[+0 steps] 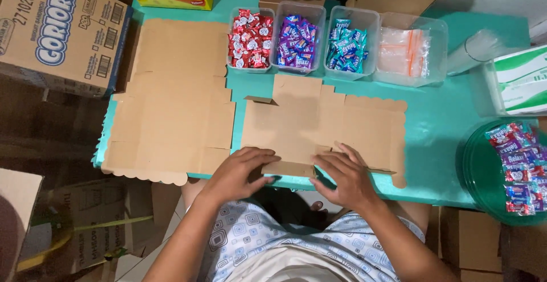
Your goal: Folding flat cardboard sheets into small boxes for packaging snacks.
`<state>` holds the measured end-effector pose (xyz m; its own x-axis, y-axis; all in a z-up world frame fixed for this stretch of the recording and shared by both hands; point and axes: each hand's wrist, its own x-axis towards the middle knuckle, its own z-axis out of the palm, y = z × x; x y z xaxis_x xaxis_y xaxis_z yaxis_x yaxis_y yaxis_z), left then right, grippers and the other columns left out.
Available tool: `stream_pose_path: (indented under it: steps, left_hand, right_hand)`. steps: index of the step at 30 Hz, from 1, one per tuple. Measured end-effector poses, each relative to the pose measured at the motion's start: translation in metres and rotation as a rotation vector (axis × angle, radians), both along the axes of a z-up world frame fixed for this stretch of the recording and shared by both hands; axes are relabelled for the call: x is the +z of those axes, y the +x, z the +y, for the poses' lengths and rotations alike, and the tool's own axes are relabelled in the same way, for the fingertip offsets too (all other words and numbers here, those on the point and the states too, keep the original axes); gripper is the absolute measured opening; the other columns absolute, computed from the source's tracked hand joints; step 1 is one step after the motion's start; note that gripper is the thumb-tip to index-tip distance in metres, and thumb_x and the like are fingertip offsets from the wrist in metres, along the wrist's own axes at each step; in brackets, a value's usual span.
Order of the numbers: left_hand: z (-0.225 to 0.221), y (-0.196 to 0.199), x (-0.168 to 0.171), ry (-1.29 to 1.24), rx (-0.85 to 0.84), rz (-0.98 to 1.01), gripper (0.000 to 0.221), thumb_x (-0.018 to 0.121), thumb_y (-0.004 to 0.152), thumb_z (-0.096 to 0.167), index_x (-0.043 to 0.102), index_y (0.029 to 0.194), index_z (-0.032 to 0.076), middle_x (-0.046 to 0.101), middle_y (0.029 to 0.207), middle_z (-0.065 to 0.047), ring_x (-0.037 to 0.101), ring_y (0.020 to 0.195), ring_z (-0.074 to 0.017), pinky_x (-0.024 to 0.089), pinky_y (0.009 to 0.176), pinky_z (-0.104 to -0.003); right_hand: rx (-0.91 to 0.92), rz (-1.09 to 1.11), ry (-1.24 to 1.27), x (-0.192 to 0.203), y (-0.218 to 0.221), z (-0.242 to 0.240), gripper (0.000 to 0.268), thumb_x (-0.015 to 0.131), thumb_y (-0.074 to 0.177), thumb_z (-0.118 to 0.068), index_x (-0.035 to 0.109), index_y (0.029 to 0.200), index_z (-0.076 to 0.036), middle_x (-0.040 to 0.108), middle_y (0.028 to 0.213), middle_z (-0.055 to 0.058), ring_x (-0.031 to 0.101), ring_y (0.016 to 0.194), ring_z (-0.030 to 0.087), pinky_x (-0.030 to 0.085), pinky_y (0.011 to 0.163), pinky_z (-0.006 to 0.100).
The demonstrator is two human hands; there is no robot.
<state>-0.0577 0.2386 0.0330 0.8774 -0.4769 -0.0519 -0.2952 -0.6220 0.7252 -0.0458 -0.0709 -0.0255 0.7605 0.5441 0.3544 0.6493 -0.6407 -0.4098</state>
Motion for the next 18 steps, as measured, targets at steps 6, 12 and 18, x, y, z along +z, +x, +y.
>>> stream_pose_path:
  steps: [6, 12, 18]
  left_hand:
    - [-0.008, 0.014, -0.023, -0.123, 0.222, 0.012, 0.014, 0.068, 0.096, 0.024, 0.078, 0.105, 0.019, 0.079, 0.102, -0.002, 0.073, 0.102, -0.0278, 0.057, 0.091, -0.043]
    - [-0.020, 0.024, -0.040, -0.021, 0.329, -0.058, 0.019, 0.063, 0.101, 0.039, 0.076, 0.102, 0.025, 0.075, 0.093, 0.004, 0.070, 0.097, -0.0202, 0.056, 0.087, -0.037]
    - [-0.028, 0.026, -0.022, 0.051, 0.378, 0.002, 0.025, 0.060, 0.103, 0.033, 0.069, 0.123, 0.022, 0.066, 0.107, -0.002, 0.068, 0.104, -0.0262, 0.059, 0.088, -0.043]
  right_hand:
    - [-0.052, -0.100, 0.103, 0.008, 0.015, 0.012, 0.010, 0.073, 0.094, -0.025, 0.077, 0.101, -0.020, 0.075, 0.102, -0.006, 0.072, 0.104, 0.019, 0.049, 0.107, 0.046]
    - [-0.157, -0.097, -0.007, 0.009, 0.025, 0.023, 0.012, 0.071, 0.098, -0.031, 0.073, 0.098, -0.019, 0.072, 0.108, -0.004, 0.065, 0.115, 0.022, 0.043, 0.111, 0.047]
    - [-0.199, -0.204, -0.075, -0.014, 0.029, 0.023, 0.016, 0.073, 0.096, -0.033, 0.072, 0.104, -0.020, 0.069, 0.115, -0.002, 0.061, 0.122, 0.024, 0.035, 0.117, 0.054]
